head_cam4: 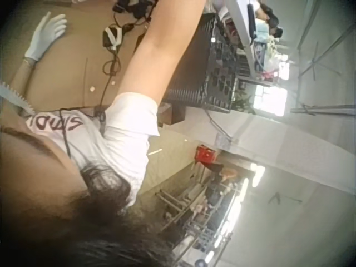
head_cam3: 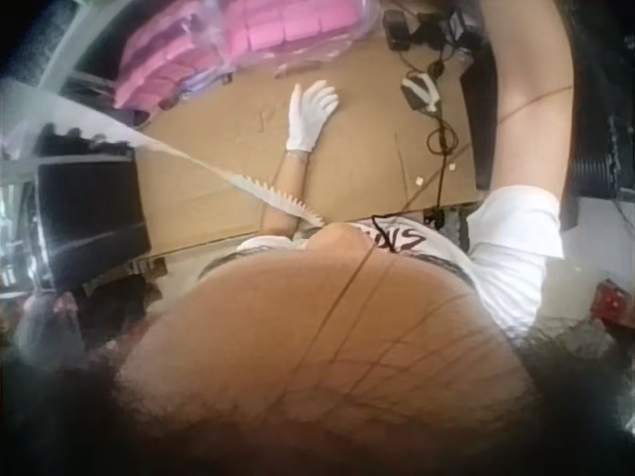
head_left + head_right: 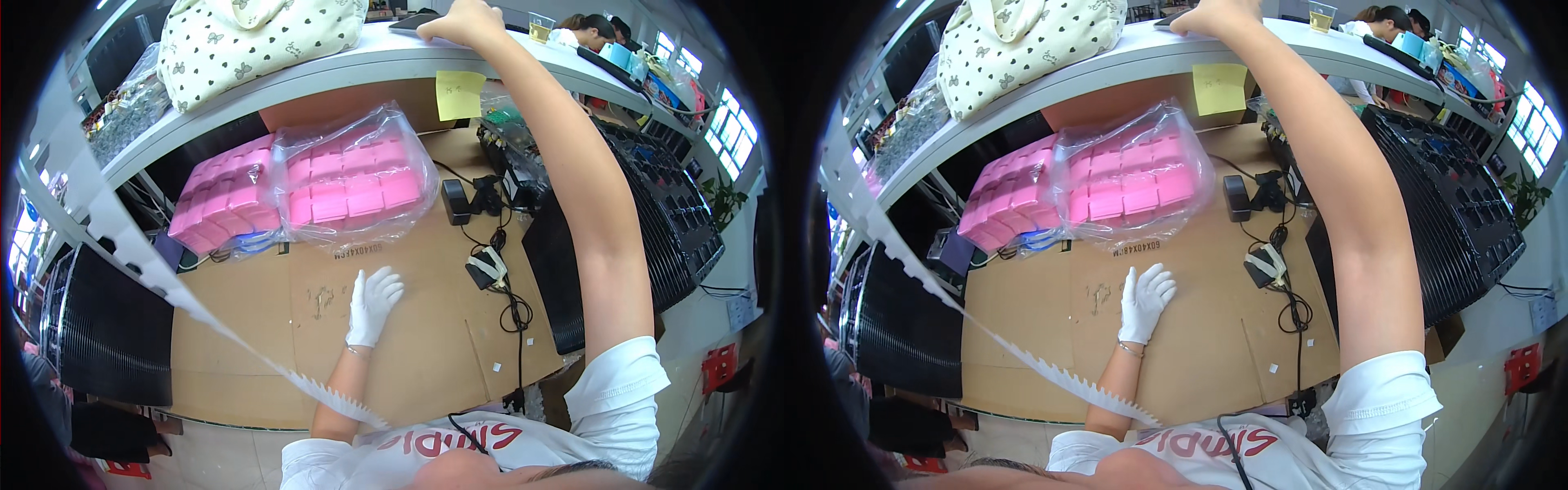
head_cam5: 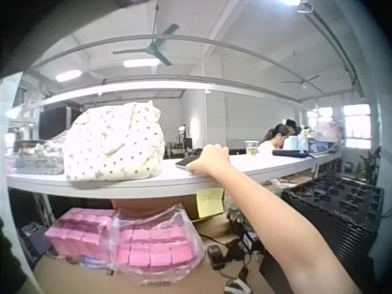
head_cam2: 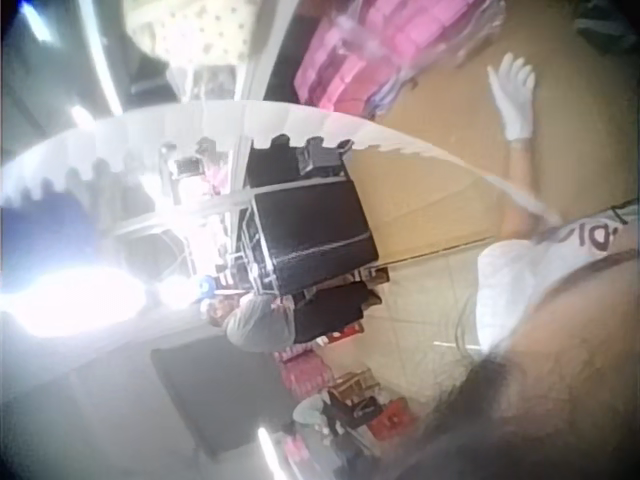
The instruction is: The person places a black plastic tray on a table and applies a strip of white adhesive tape to its surface. They then pick up a pink plastic insert and place it into the tray, pressing it down to secure it. This process is repeated for multiple trays, with the person consistently applying tape and inserting the pink components.
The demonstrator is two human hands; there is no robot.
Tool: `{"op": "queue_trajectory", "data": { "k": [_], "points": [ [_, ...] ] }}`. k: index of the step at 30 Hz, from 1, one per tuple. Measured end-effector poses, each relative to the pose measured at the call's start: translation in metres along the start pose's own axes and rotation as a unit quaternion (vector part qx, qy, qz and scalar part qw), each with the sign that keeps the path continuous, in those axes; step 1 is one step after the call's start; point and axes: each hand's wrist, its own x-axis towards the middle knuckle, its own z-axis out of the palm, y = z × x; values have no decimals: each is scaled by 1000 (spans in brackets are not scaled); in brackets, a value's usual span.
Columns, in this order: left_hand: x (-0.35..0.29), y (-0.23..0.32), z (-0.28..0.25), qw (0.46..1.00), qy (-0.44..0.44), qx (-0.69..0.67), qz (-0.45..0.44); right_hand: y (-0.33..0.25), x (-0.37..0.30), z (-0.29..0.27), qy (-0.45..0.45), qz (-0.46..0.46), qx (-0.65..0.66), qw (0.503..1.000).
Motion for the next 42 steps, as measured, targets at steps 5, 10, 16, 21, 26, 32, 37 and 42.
{"op": "queue_trajectory", "data": {
  "k": [5,10,16,21,26,32,37,42],
  "points": [
    [-2,-1,4,997,1,74,-1,-2,-14,10,-36,81,93,992],
    [6,-12,2,994,6,105,35,24,-103,20,208,-16,189,960],
    [3,-10,8,931,141,203,268,70,-370,-47,310,-170,193,915],
    [-22,-37,112,911,44,254,323,192,-446,-79,476,88,309,819],
    [-73,-92,252,900,-132,286,303,313,-462,-72,363,278,681,572],
    [-67,-120,329,684,-352,416,486,343,-461,-90,239,316,804,443],
    [-44,-114,366,527,-365,471,606,349,-462,-99,209,357,823,391],
    [-40,-115,400,387,-418,543,617,360,-455,-101,193,400,820,361]
  ]
}}
